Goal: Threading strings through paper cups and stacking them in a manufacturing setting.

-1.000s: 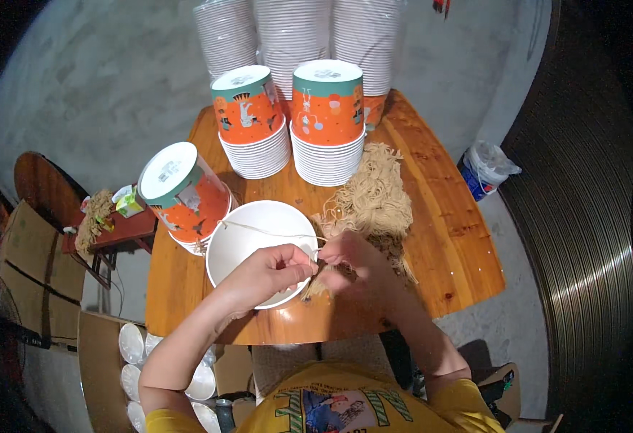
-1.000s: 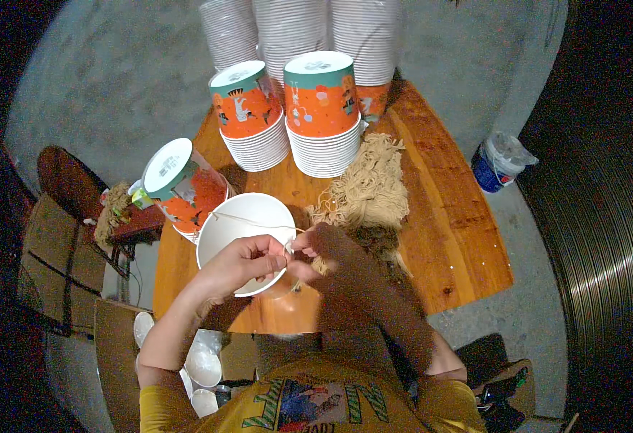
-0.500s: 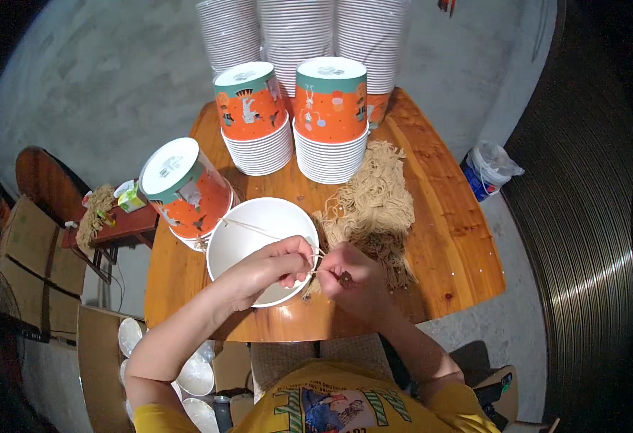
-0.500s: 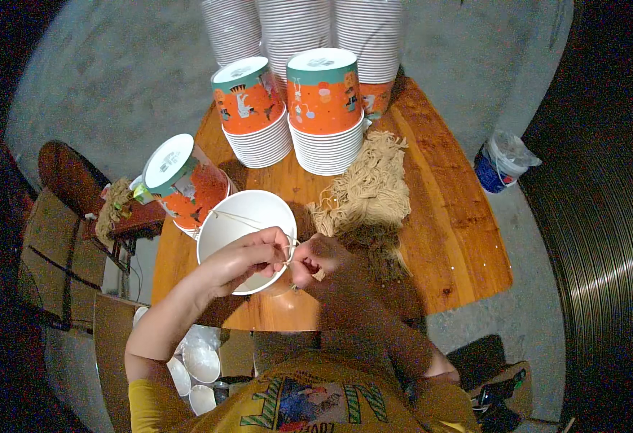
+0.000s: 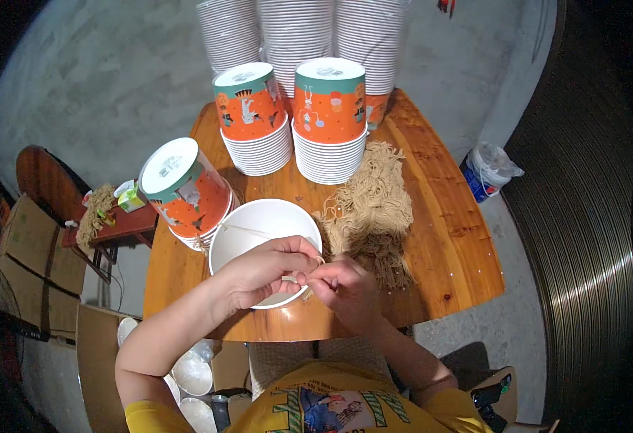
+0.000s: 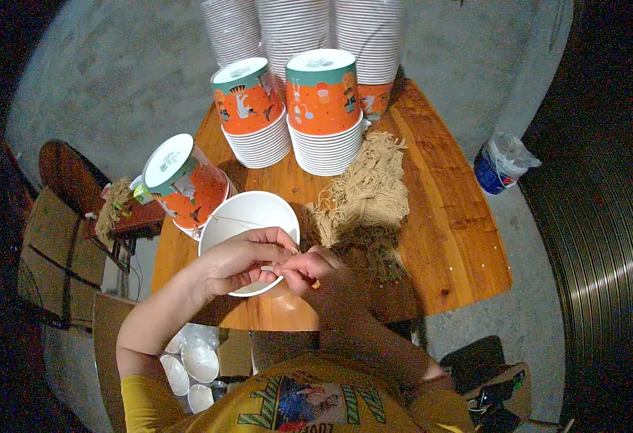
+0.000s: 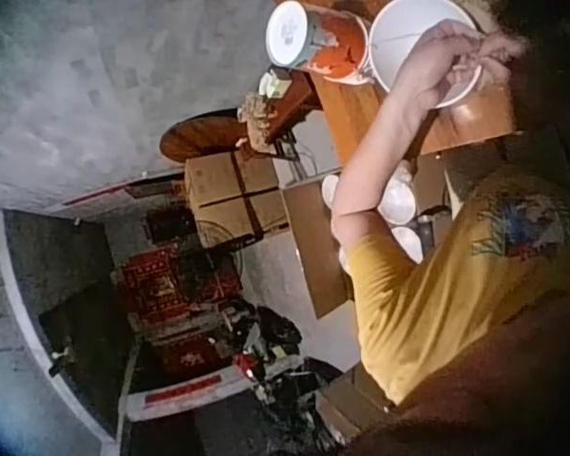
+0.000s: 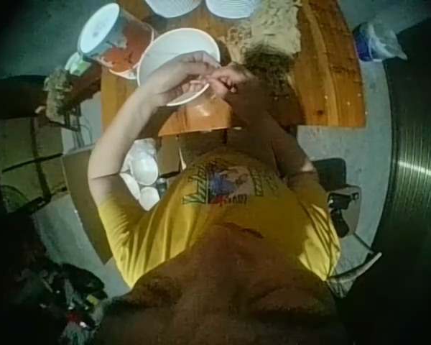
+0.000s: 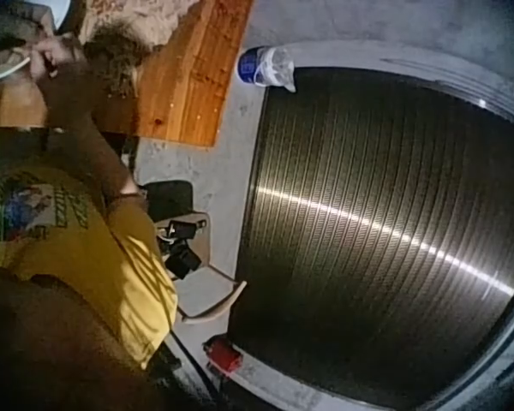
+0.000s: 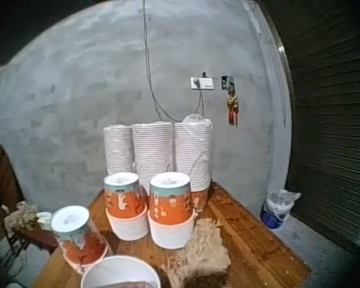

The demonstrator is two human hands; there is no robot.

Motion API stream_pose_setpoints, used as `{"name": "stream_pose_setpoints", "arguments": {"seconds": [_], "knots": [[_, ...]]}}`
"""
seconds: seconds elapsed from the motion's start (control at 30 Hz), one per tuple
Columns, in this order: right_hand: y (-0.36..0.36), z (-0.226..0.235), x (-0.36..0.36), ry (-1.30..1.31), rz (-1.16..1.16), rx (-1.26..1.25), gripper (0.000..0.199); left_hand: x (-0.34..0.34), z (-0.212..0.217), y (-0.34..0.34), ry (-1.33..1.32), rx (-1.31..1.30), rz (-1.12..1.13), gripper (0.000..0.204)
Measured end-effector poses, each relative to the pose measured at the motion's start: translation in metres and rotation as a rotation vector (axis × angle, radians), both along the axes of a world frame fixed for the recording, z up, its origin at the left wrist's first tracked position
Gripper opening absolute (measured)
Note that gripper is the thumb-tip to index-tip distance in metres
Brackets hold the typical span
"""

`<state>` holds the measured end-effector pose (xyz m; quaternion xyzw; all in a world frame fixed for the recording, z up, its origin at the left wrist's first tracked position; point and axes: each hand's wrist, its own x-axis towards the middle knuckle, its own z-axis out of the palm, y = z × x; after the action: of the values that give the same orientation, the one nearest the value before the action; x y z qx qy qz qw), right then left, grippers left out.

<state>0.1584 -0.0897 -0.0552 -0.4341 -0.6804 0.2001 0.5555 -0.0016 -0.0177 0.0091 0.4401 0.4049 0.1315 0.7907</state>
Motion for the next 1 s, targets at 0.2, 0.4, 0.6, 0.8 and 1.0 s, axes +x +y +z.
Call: {"name": "stream_pose_setpoints", "arguments": {"seconds": [0.2, 0.4, 0.6, 0.8, 1.0], "knots": [[0.0, -0.001, 0.006, -0.03, 0.031, 0.01, 0.012, -0.001, -0.005, -0.002, -0.061, 0.027, 0.02, 0.012], [0.0, -0.007, 0.007, 0.088, 0.065, -0.113, 0.013, -0.002, -0.006, -0.006, 0.061, 0.524, -0.046, 0.018], [0.006, -0.008, 0.012, 0.01, 0.049, -0.074, 0.011, -0.002, 0.002, -0.017, 0.393, 1.665, -0.289, 0.023], [0.006, -0.011, 0.011, 0.189, 0.101, -0.163, 0.017, 0.001, 0.004, -0.029, 0.358, 1.651, -0.225, 0.02], [0.004, 0.006, 0.002, 0.124, 0.045, -0.159, 0.016, -0.005, 0.004, -0.024, 0.239, 1.217, -0.079, 0.017]]}}
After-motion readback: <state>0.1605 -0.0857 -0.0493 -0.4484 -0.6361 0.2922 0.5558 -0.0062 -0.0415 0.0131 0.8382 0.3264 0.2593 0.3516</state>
